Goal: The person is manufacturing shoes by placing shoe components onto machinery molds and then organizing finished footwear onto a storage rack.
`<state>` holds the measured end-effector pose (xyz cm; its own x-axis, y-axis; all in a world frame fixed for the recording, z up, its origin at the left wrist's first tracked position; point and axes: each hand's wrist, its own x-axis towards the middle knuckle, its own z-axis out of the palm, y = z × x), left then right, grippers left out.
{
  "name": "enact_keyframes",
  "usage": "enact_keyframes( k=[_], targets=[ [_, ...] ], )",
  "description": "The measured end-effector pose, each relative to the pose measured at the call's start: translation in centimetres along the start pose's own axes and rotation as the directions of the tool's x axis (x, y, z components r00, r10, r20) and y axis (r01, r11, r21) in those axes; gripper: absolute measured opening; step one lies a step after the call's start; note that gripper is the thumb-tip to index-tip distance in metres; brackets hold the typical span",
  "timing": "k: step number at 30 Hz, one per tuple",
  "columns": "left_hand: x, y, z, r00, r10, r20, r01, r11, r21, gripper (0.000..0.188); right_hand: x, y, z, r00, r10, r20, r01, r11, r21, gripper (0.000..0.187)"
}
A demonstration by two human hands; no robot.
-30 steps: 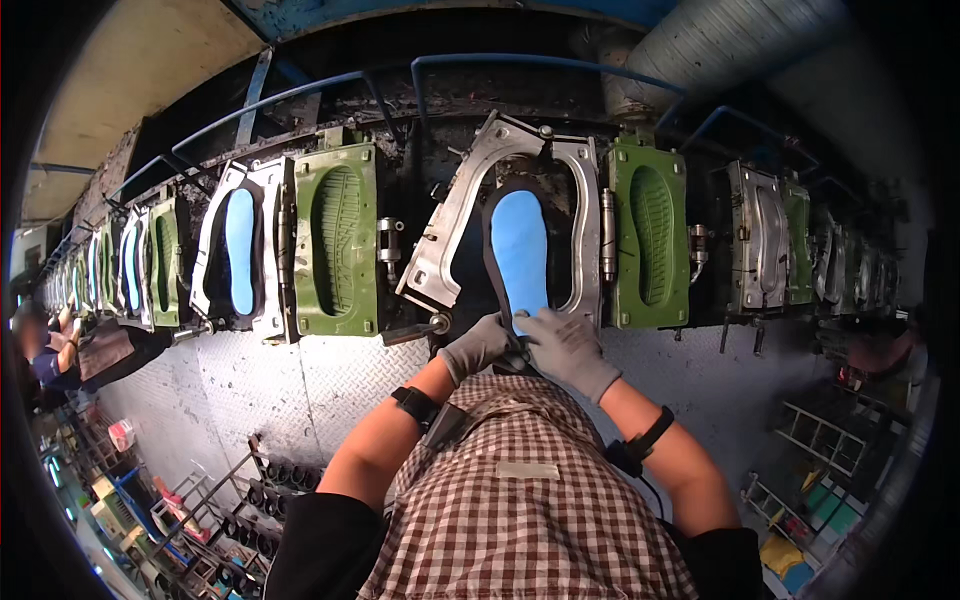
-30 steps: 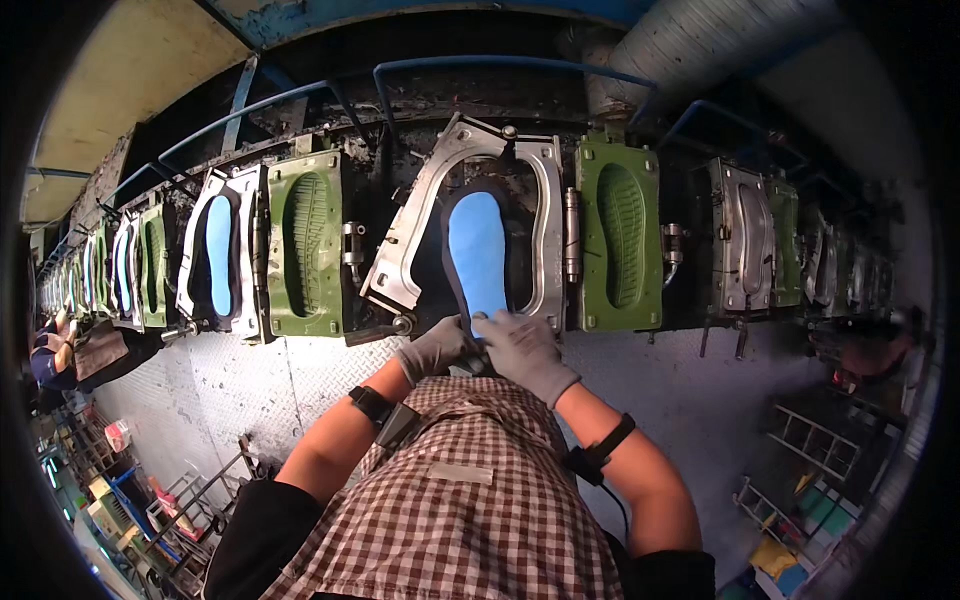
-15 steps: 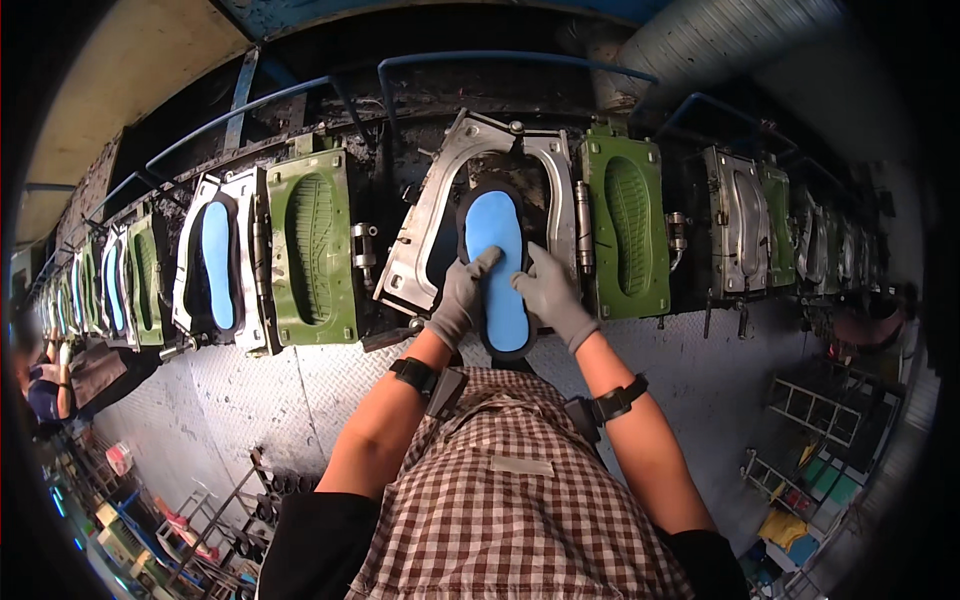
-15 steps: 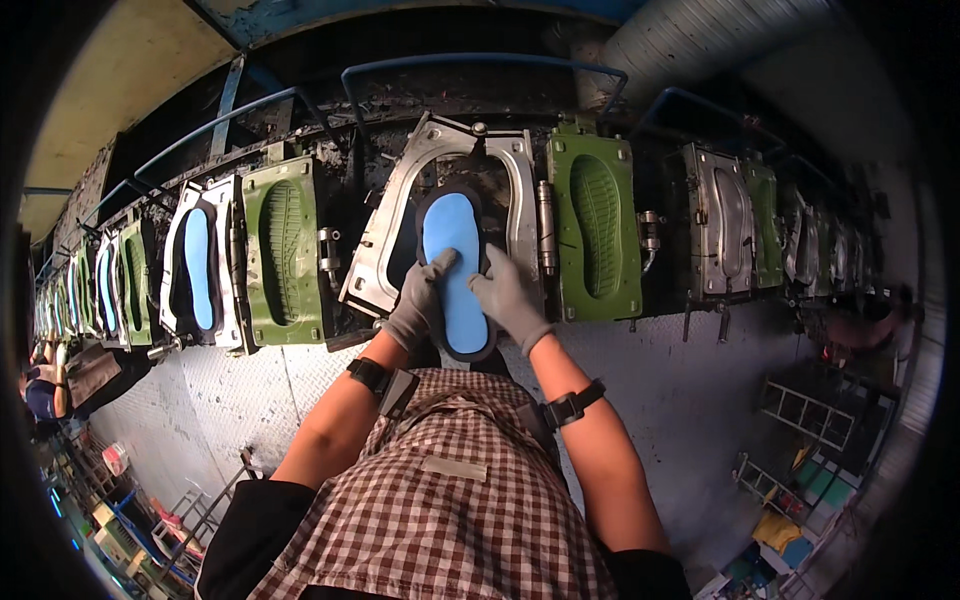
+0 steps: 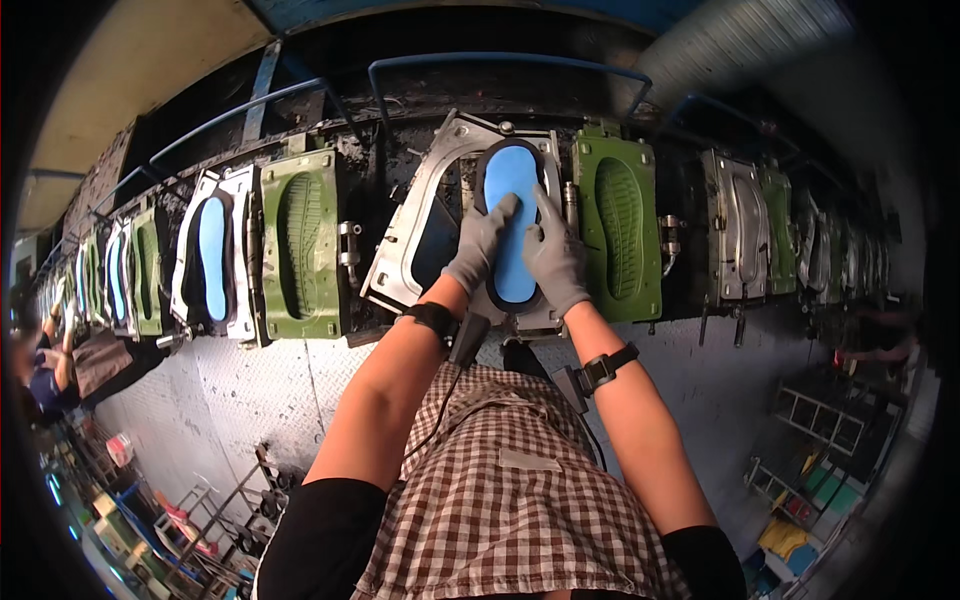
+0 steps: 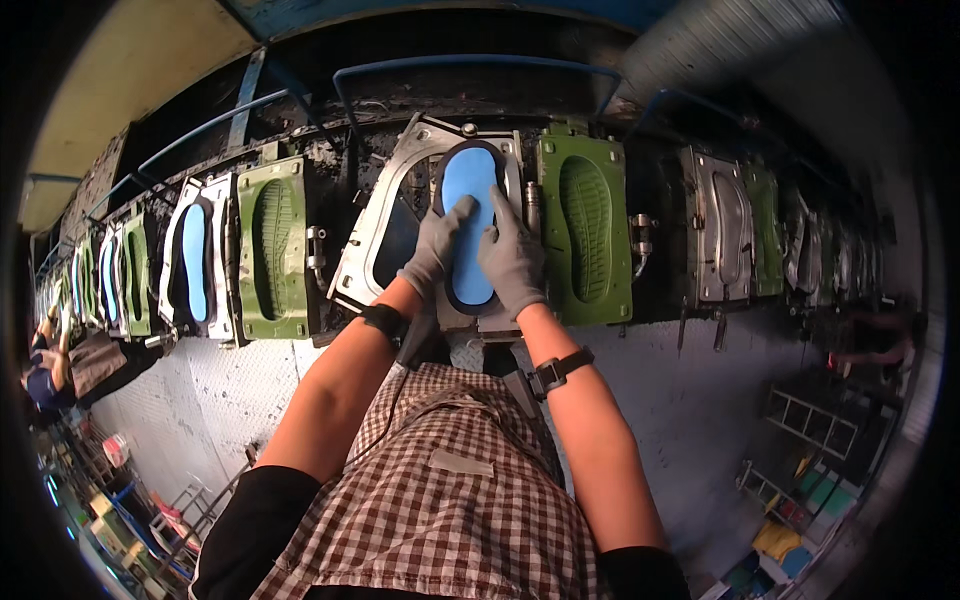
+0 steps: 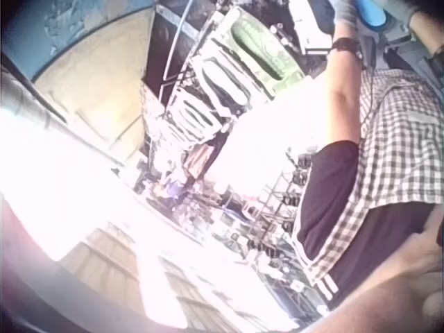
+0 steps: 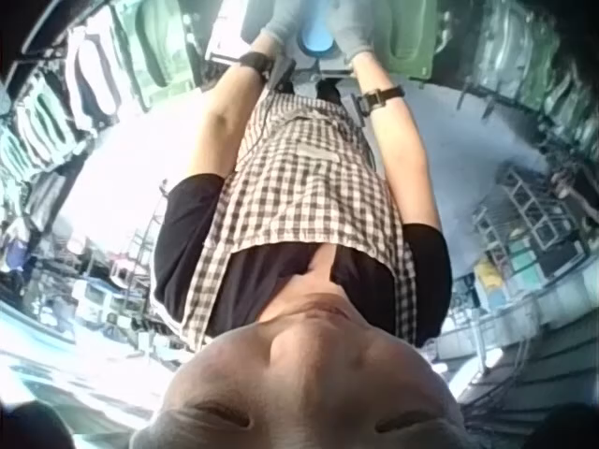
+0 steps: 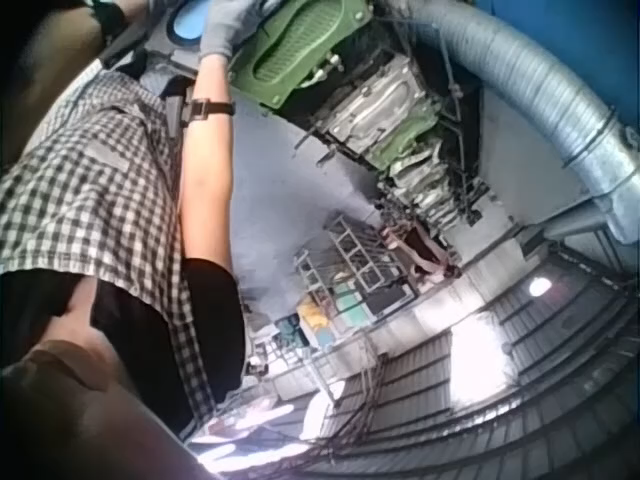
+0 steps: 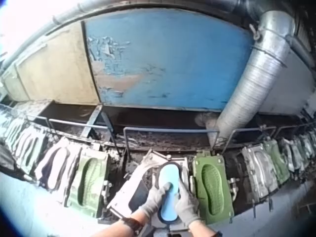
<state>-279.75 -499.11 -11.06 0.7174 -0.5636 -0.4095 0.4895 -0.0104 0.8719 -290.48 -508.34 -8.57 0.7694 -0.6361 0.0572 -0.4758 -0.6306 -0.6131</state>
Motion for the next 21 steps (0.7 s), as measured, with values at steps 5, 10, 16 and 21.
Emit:
enact_keyframes(
  k=[5,10,16,21],
  targets=[
    [-7.8,-2.6,-0.4,0.967,0.237,-0.097,-0.204,0.942,0.268,0.070,-1.8,0.9,0.4,0.985,-0.088,0.149,0.015,0.902,0.431,0.058],
    [-17.6,-8.2,-2.7,0.988,-0.078,-0.133,0.095,0.987,0.129,0.063,-5.2,3.9,-2.1,0.900,-0.333,0.282,0.150,0.843,0.517,0.052],
    [-39.0,-21.3,-6.6,0.273,-0.160,-0.949,0.218,0.971,-0.101,0.058,-12.7,-4.3,-4.6,0.376,-0.425,0.823,-0.112,0.861,0.496,0.048],
    [-58.1,-28.7,-2.9,-0.460,-0.327,-0.825,-0.014,0.932,-0.362,0.040,-19.0,-4.7,1.6,-0.008,-0.583,0.812,0.313,0.770,0.556,0.040]
  ],
)
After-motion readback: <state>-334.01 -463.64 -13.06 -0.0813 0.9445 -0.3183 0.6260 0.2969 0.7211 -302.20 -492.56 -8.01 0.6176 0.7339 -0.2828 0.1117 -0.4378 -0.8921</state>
